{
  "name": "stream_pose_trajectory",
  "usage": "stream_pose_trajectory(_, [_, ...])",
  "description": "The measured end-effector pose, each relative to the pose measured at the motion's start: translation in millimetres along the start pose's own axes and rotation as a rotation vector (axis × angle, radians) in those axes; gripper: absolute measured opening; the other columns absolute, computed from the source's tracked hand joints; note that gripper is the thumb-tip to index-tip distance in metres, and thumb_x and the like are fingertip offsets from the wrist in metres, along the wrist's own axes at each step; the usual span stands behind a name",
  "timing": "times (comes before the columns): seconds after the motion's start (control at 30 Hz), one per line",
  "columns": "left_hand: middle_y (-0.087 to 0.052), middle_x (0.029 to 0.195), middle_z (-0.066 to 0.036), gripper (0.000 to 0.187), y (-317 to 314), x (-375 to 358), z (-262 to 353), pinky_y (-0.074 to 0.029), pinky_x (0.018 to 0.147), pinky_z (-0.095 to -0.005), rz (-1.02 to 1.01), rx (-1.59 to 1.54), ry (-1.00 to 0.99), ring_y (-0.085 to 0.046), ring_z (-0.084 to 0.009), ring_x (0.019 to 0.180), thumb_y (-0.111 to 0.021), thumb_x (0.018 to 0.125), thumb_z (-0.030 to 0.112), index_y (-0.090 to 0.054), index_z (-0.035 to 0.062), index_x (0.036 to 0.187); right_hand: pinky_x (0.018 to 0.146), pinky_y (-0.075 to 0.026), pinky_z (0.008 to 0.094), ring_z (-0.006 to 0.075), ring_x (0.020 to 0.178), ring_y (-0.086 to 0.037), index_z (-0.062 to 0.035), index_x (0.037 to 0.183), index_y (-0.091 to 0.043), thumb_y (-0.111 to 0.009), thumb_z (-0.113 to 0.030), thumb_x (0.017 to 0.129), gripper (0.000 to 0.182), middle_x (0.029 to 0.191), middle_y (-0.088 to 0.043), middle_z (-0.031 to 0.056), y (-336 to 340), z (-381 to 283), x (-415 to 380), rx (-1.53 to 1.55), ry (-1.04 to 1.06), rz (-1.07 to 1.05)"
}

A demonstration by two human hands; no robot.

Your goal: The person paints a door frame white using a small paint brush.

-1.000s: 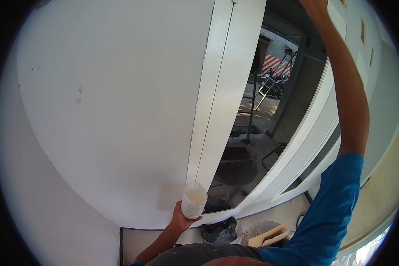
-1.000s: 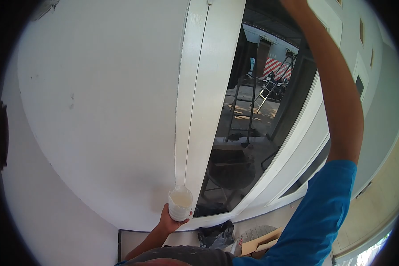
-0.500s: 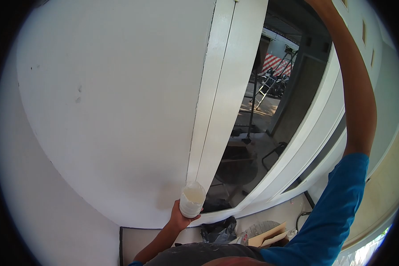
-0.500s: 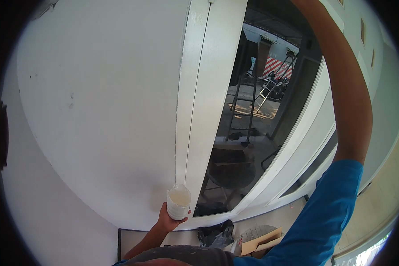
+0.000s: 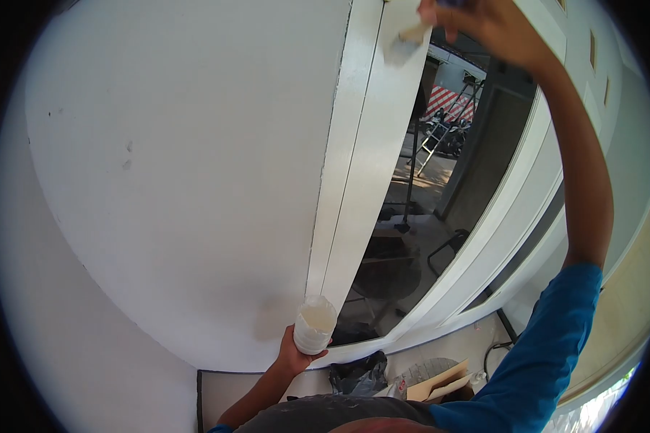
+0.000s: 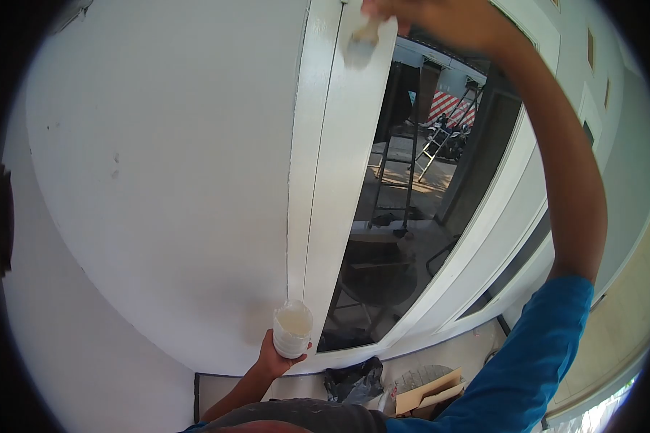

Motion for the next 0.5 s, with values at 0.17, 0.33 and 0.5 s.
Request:
stream_pose_trajectory(0.17, [-0.063,0.122,-0.01,0.053,-1,1,0,-0.053,0.082,-0.0496,-0.018,-0.018,0.001,-0.062,-0.0342,0.11,-0.029,0.094,0.047,-0.054,0.016,0.129,0.055,-0.05,0.0284,0.012,0.057,-0.058,0.0017,0.088,-0.07,-0.068,-0.017,0.089,0.018,0.071,-0.067,0.0068,72,10,49,-0.12,0.209,0.411])
stream_pose_trajectory(0.33, [-0.063,0.122,-0.011,0.053,5,4,-2,-0.053,0.082,-0.0497,-0.011,-0.003,0.002,-0.062,-0.0341,0.11,-0.029,0.094,0.046,-0.054,0.0162,0.129,0.056,-0.049,0.0292,0.0117,0.059,-0.058,0.0022,0.091,-0.069,-0.069,-0.015,0.089,0.017,0.071,-0.067,0.0078,42,-16,16,-0.525,0.316,0.688])
stream_pose_trajectory(0.5, [-0.063,0.123,-0.011,0.053,4,3,-1,-0.053,0.082,-0.0503,-0.007,-0.033,0.01,-0.062,-0.0343,0.11,-0.028,0.095,0.046,-0.054,0.0165,0.13,0.058,-0.049,0.0279,0.0167,0.062,-0.062,-0.0065,0.095,-0.071,-0.069,-0.02,0.089,0.015,0.087,-0.07,0.0079,-40,-31,-35,-0.625,0.514,0.229])
Point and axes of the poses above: each hand's wrist, its own x-axis towards the middle knuckle, its own y-axis out of the back of the hand, z = x × y, the point moved 6 cm from there along x, towards the middle knuckle
